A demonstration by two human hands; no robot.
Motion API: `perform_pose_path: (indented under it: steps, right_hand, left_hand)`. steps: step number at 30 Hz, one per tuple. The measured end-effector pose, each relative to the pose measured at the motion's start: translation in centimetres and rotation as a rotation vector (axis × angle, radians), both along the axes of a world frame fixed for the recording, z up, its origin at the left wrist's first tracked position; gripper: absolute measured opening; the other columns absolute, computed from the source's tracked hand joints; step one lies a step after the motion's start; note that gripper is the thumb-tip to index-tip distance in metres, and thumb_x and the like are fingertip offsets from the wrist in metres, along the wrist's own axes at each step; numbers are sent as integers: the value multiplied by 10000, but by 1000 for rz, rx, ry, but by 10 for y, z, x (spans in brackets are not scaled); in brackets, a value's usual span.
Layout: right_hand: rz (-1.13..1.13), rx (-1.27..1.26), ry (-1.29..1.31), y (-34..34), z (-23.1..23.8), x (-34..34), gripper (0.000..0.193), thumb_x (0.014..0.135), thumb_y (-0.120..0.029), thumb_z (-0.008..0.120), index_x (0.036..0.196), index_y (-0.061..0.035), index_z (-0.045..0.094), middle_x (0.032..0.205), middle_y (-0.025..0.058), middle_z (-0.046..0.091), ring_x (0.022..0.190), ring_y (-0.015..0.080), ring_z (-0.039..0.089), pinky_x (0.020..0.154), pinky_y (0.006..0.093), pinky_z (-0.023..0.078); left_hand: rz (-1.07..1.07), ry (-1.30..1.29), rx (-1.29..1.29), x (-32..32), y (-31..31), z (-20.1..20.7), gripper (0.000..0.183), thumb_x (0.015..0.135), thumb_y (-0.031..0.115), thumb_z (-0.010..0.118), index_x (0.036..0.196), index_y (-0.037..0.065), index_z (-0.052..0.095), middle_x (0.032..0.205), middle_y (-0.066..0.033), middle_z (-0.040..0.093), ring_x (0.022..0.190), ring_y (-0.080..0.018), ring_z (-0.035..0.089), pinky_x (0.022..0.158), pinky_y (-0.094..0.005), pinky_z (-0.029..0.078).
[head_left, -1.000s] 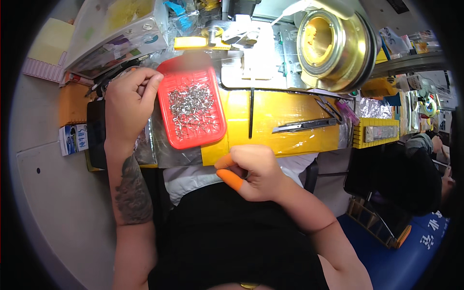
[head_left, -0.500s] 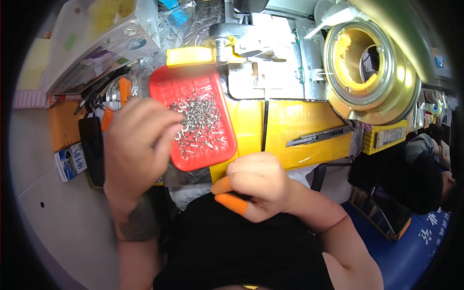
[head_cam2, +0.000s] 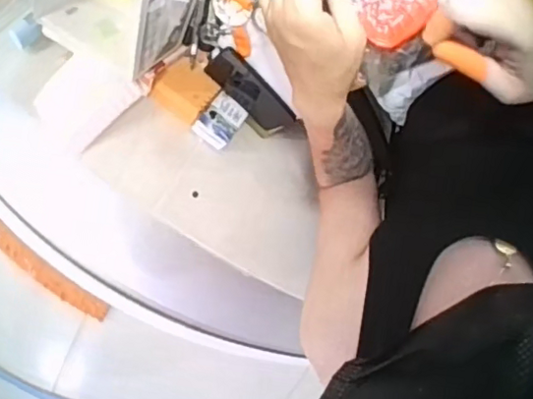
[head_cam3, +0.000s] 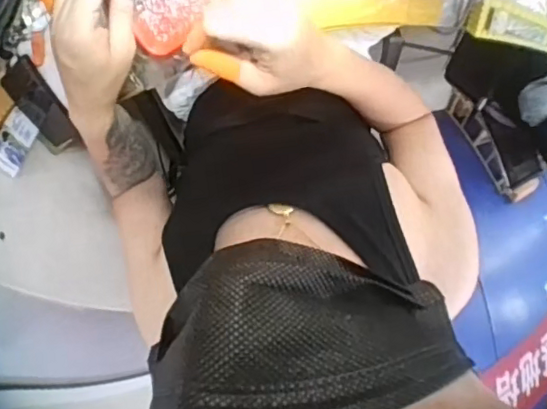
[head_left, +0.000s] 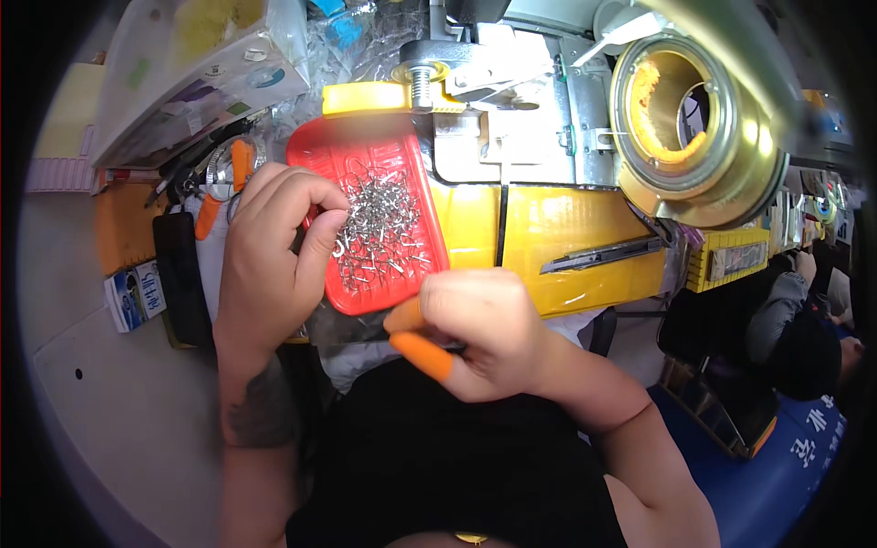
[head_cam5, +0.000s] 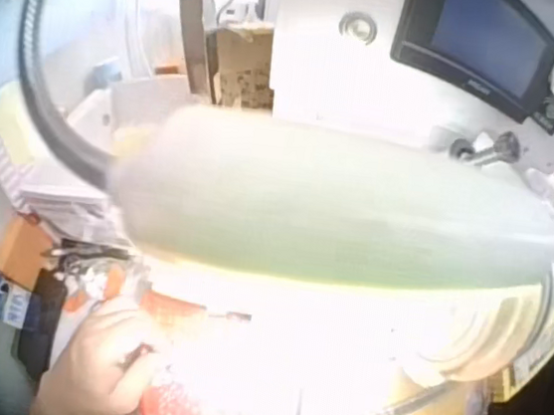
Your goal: Assembling or repairing small electronic components using a microscope and precision tools.
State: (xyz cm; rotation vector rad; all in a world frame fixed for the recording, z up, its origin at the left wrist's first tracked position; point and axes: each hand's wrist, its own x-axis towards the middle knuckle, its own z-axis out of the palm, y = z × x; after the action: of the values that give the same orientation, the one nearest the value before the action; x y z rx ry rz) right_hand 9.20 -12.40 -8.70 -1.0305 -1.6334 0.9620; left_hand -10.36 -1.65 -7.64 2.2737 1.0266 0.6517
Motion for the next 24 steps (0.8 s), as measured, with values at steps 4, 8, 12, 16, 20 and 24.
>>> perform_pose_path:
  steps: [4,8,12,16,20,24]
  right_hand:
    - [-156,-99,-14,6,2,-6,149,862,-1,739,996,12,674,731,83,597,580,158,592,526,279,456]
    - [-266,-126,-120,23,11,-16,201,847,-29,703,1030,-18,619,830,171,641,734,349,668,656,404,538]
    - [-238,6,-214,37,3,-22,139,855,-75,681,955,-31,595,829,191,651,759,389,662,677,463,532]
    - [-259,55,-176,43,-9,-23,127,852,-76,681,940,-33,600,788,183,650,739,391,661,663,464,527]
    - [-265,52,-172,40,-3,-22,113,859,-66,687,923,-22,605,762,173,642,703,374,658,642,433,525]
    - [-285,55,-292,37,-4,-19,113,858,-49,698,914,-11,607,781,164,647,697,360,655,628,403,524]
  left_hand:
    - [110,-134,-96,-2,-11,-3,43,891,-18,651,917,-9,618,870,-78,610,806,-178,566,739,-291,456]
    - [150,-262,-113,-6,-15,-7,60,879,-13,674,930,-10,643,871,-71,632,772,-157,563,710,-282,461]
    - [124,-295,-105,-4,-18,-5,55,881,-18,670,927,-14,642,901,-78,643,780,-156,565,720,-277,464]
    - [140,-378,-173,0,-21,-8,35,902,-24,653,933,-18,636,910,-64,639,807,-132,564,752,-258,464]
    - [176,-438,-250,1,-26,-9,27,935,-21,621,962,-25,622,938,-53,632,862,-108,561,790,-247,454]
    - [157,-528,-311,4,-28,-10,37,952,-27,593,985,-29,610,971,-58,615,888,-105,551,808,-244,448]
